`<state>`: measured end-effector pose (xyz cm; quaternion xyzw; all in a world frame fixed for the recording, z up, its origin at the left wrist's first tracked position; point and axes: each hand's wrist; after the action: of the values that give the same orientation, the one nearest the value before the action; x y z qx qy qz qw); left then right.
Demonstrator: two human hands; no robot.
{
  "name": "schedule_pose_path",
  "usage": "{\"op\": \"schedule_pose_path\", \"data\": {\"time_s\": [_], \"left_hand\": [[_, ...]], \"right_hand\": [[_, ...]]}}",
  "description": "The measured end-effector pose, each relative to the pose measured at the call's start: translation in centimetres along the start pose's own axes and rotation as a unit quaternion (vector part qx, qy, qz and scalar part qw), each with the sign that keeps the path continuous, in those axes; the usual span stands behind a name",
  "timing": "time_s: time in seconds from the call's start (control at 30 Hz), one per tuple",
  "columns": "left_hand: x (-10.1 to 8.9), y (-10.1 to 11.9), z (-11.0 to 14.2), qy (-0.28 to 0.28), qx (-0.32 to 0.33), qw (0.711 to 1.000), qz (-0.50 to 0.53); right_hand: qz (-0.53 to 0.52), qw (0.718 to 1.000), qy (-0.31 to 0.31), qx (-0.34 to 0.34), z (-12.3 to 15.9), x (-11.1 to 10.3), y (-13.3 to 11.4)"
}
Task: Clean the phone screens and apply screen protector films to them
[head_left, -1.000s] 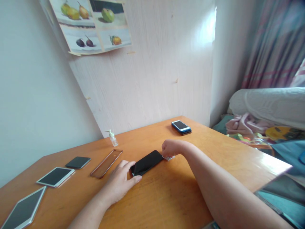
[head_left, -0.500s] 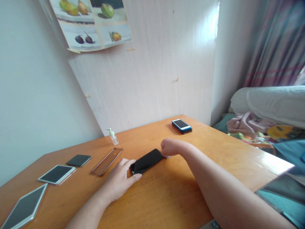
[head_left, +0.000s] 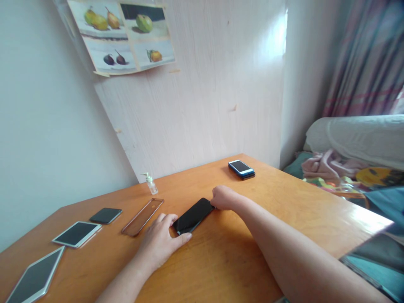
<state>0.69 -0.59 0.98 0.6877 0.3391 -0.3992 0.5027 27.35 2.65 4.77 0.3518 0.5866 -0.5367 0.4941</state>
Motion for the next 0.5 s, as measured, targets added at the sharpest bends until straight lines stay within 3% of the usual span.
{"op": "schedule_pose_path", "data": {"time_s": [0.27,0.5], "left_hand": [[-0.1,0.6,0.2,-0.007,-0.012,1.000,0.000],[-0.2,1.1,0.4,-0.005,0.011,1.000,0.002]], "right_hand": [[-0.014,0.995,-0.068,-0.078,1.9,0.1,-3.0],[0.031,0.999,-0.024,-0.023,0.9,-0.1,-0.9]]}}
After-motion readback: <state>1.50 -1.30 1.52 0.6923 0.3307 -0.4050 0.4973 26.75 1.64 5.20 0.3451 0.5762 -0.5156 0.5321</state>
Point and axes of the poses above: each hand's wrist, its own z-axis away from the middle knuckle, its own x-axis out of the palm, y = z × x, and after that the axes turned 12 degrees about -x, right-handed
